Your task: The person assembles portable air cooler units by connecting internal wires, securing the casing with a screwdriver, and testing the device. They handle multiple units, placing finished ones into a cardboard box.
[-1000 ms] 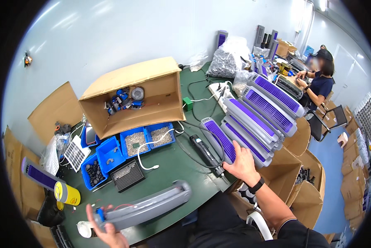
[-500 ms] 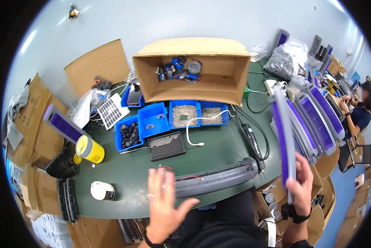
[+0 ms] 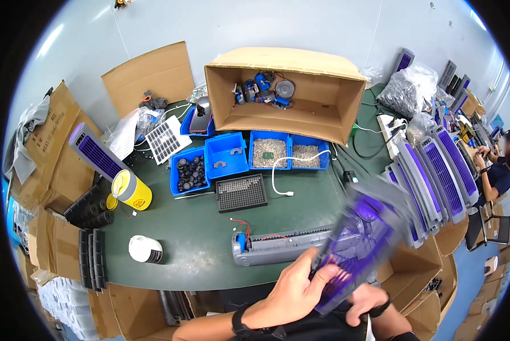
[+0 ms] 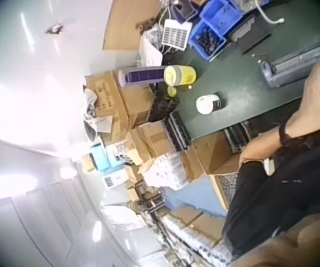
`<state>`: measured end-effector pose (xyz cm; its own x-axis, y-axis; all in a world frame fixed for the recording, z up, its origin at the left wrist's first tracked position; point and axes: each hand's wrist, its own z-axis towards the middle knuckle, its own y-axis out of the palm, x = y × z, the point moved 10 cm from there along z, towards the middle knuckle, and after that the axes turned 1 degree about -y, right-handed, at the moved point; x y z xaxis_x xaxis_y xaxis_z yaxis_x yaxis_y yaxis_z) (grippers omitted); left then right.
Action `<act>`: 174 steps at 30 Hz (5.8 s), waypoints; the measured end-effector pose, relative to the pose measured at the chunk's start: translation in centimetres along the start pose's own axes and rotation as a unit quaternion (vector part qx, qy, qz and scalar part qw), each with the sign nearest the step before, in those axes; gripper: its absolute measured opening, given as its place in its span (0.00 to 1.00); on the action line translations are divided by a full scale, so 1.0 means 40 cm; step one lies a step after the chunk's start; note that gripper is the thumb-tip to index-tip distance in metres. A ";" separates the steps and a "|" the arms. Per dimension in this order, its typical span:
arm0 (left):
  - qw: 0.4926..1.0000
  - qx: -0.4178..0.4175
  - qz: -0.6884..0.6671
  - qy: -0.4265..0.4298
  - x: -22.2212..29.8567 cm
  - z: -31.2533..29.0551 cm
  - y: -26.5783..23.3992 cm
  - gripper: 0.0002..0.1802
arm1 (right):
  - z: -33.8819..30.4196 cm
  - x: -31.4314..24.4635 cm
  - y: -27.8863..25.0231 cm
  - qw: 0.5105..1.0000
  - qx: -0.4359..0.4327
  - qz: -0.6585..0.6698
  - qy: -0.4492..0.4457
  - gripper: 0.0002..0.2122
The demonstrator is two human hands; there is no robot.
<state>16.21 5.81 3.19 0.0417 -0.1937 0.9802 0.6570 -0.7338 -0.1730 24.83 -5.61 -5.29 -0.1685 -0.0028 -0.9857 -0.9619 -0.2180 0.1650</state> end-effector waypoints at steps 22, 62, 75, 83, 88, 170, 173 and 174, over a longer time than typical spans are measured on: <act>0.959 -0.036 0.277 0.042 -0.116 0.108 -0.137 0.06 | 0.311 -0.174 -0.157 0.922 0.110 0.347 -0.131 0.51; 0.939 -0.035 -0.144 -0.311 -0.258 -0.067 -0.167 0.12 | 0.235 -0.050 -0.029 0.957 0.182 0.010 -0.225 0.57; 0.940 -0.018 -0.111 -0.322 -0.255 -0.053 -0.183 0.12 | 0.243 -0.046 -0.027 0.955 0.181 0.086 -0.220 0.56; 0.938 -0.022 -0.100 -0.332 -0.250 -0.046 -0.190 0.12 | 0.252 -0.050 -0.018 0.958 0.167 0.091 -0.215 0.56; 0.933 -0.037 -0.078 -0.350 -0.253 -0.044 -0.190 0.13 | 0.255 -0.066 -0.010 0.965 0.132 0.018 -0.227 0.55; 0.927 0.100 -0.290 -0.216 -0.266 -0.030 -0.148 0.20 | 0.232 -0.019 -0.047 0.944 0.239 0.068 -0.219 0.60; 0.920 0.097 -0.302 -0.229 -0.276 -0.031 -0.141 0.21 | 0.232 -0.004 -0.048 0.937 0.257 0.121 -0.205 0.59; 0.917 0.097 -0.306 -0.235 -0.277 -0.032 -0.140 0.22 | 0.232 0.000 -0.047 0.931 0.266 0.151 -0.198 0.59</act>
<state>11.09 11.24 -6.82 -0.0903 0.5517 0.8291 0.7854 -0.4725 0.3999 24.65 3.88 -5.30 -0.4135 0.3974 -0.8192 -0.8110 0.2481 0.5298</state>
